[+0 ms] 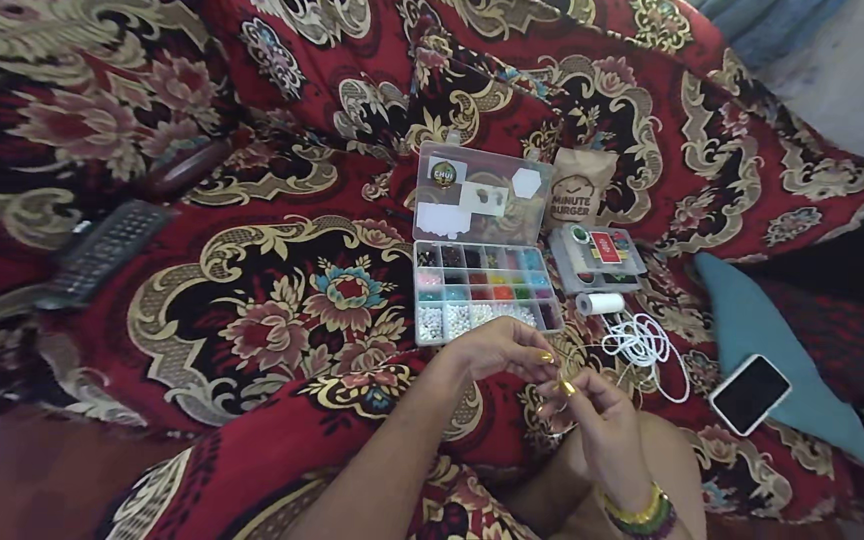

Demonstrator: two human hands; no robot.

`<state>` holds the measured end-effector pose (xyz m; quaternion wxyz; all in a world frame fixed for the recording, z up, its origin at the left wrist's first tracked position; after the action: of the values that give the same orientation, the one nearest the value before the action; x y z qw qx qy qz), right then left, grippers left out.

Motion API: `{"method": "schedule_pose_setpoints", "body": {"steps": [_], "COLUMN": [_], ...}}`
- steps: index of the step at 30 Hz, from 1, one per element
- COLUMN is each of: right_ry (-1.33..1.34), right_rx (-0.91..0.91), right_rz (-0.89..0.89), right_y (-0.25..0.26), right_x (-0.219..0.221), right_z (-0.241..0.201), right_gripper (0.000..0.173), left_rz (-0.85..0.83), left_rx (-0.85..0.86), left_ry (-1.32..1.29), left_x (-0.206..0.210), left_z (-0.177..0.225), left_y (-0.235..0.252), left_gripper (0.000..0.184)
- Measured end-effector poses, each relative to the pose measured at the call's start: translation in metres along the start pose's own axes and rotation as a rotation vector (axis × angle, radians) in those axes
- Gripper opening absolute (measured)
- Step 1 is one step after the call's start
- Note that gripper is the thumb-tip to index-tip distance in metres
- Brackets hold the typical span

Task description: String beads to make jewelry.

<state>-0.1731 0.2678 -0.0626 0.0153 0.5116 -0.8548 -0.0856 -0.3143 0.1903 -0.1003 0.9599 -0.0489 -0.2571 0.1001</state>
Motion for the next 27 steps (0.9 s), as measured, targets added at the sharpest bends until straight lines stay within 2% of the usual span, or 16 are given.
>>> {"method": "schedule_pose_setpoints", "body": {"steps": [27], "right_ry": [0.036], "right_rx": [-0.004], "right_rz": [-0.047], "right_y": [-0.0023], "right_x": [0.0038], "right_z": [0.0034], "right_gripper": [0.015], "left_rz": [-0.067], "left_rx": [0.065], "left_ry": [-0.001], "left_x": [-0.0009], "left_z": [0.001], "left_y": [0.0005], "left_gripper": [0.018]}}
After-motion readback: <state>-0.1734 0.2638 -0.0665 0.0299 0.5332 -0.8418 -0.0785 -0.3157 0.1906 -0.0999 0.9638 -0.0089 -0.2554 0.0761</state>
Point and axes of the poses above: each hand's wrist, its own y-axis towards the middle knuckle, its own x-axis out of the palm, z = x × y, the point moved 5 cm from there along y, towards the middle knuckle, and after that the axes turned 2 degrees about z, right-handed, at the moved point
